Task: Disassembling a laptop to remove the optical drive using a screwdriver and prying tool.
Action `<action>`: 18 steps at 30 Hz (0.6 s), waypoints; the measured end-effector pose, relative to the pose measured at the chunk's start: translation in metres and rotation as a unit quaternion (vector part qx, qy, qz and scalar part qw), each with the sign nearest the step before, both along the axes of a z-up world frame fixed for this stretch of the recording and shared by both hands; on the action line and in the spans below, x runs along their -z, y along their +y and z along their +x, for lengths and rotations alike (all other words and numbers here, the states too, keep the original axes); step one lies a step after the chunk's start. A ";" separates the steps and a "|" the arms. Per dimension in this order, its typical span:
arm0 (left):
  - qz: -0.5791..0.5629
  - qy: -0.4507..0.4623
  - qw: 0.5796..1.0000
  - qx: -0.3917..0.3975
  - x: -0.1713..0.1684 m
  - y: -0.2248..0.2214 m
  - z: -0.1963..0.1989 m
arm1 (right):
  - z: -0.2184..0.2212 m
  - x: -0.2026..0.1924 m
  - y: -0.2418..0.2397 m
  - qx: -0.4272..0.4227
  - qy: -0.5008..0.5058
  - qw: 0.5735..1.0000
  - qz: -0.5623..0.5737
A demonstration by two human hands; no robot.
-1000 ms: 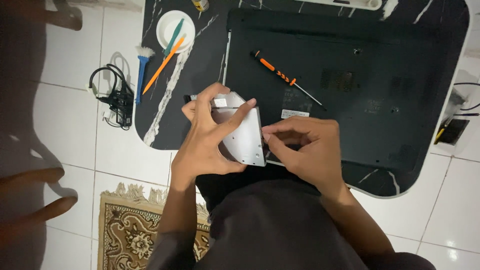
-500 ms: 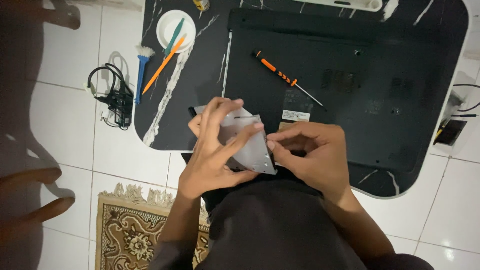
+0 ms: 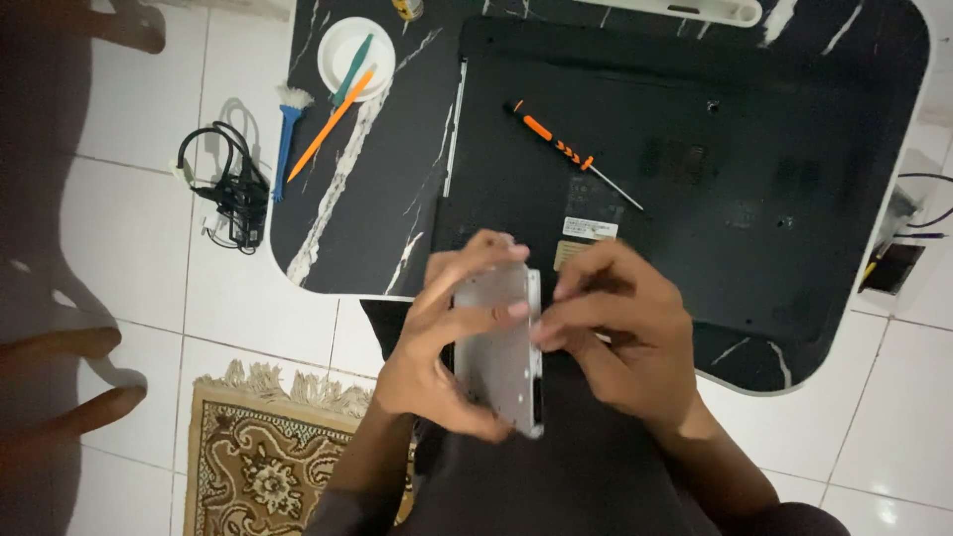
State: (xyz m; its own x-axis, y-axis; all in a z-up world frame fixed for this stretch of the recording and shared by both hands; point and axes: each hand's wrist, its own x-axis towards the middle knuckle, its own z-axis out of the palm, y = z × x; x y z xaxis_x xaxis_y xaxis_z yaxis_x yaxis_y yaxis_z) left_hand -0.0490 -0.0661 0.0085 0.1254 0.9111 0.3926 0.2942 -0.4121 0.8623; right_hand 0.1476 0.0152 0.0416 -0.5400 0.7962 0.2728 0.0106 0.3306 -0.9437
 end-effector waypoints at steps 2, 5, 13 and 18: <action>0.019 -0.049 0.999 0.011 -0.001 -0.003 0.003 | 0.000 0.001 0.003 -0.020 0.004 1.000 0.021; -0.005 -0.103 0.994 0.027 -0.003 -0.005 0.005 | -0.005 -0.003 0.011 -0.092 0.053 0.993 0.052; 0.062 -0.128 0.989 0.028 -0.019 0.002 0.005 | -0.014 -0.026 0.004 -0.012 0.045 0.999 0.019; 0.103 0.114 0.981 -0.120 -0.053 -0.023 0.017 | -0.017 -0.034 -0.006 0.060 -0.008 0.991 0.123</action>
